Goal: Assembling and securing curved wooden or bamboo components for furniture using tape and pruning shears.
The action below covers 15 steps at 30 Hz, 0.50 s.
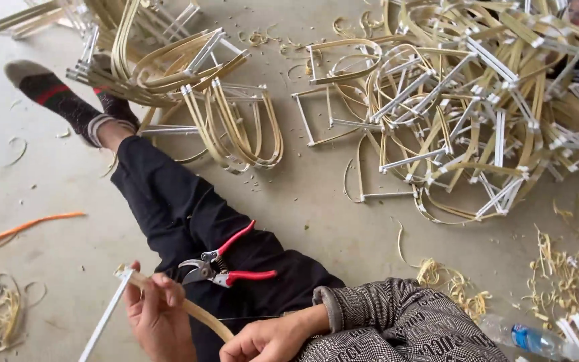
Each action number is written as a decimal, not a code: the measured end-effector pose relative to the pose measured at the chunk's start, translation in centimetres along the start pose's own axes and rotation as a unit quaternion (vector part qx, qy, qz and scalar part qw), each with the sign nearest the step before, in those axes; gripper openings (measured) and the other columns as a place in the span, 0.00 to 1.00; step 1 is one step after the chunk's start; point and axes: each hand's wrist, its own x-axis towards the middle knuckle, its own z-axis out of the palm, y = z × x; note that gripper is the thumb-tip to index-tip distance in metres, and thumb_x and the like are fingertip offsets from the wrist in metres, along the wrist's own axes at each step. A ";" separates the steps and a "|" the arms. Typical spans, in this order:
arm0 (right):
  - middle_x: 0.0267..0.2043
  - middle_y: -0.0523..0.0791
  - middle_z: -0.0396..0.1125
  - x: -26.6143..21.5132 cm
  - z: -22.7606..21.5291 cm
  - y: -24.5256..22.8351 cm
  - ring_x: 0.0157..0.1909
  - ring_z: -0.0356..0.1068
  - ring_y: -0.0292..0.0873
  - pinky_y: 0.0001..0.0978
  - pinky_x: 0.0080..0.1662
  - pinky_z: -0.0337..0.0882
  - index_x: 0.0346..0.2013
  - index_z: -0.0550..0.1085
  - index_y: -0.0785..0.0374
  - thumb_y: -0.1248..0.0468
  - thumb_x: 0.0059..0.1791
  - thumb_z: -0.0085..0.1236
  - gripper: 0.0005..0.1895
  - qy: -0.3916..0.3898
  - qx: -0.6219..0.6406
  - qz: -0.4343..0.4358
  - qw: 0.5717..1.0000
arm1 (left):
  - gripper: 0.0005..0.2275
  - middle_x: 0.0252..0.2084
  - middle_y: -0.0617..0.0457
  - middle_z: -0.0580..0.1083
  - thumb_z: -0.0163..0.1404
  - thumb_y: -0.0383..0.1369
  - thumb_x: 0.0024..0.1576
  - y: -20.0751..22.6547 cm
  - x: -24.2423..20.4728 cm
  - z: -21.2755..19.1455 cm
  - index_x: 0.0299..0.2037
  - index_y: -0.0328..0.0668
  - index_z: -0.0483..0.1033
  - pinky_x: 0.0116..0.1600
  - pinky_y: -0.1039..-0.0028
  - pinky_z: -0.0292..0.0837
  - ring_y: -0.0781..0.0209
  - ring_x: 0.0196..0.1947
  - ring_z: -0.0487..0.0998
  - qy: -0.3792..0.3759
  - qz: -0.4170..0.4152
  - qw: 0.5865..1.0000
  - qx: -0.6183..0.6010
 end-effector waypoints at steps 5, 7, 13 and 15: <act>0.34 0.43 0.61 -0.8 2.1 -3.2 0.37 0.65 0.33 0.27 0.42 0.66 0.44 0.62 0.66 0.66 0.60 0.51 0.08 0.023 -0.234 -0.010 0.972 | 0.17 0.38 0.46 0.74 0.39 0.25 0.73 0.0 -1.1 0.2 0.71 0.40 0.66 0.35 0.77 0.60 0.68 0.26 0.65 -0.014 -0.003 1.000 -0.003; 0.34 0.46 0.63 -0.8 2.9 -3.8 0.37 0.69 0.38 0.30 0.43 0.69 0.46 0.62 0.66 0.67 0.57 0.51 0.08 0.025 -0.362 -0.015 0.932 | 0.17 0.38 0.46 0.74 0.39 0.25 0.72 -0.3 -2.0 1.1 0.70 0.39 0.65 0.35 0.76 0.60 0.68 0.26 0.65 -0.020 -0.010 1.000 -0.012; 0.39 0.47 0.69 -1.3 4.7 -8.5 0.43 0.75 0.44 0.35 0.46 0.73 0.46 0.67 0.64 0.67 0.59 0.51 0.04 0.172 -0.398 -0.061 0.899 | 0.16 0.35 0.47 0.74 0.42 0.25 0.70 1.3 -2.7 1.9 0.68 0.41 0.67 0.33 0.75 0.62 0.67 0.22 0.65 -0.020 0.001 1.000 0.020; 0.41 0.46 0.70 -2.2 4.3 -12.0 0.43 0.74 0.44 0.37 0.46 0.74 0.41 0.73 0.63 0.67 0.55 0.60 0.04 0.347 -0.468 -0.107 0.805 | 0.12 0.35 0.49 0.74 0.45 0.26 0.76 3.3 -1.9 -0.1 0.68 0.42 0.66 0.34 0.81 0.63 0.70 0.25 0.67 0.061 0.113 0.985 0.111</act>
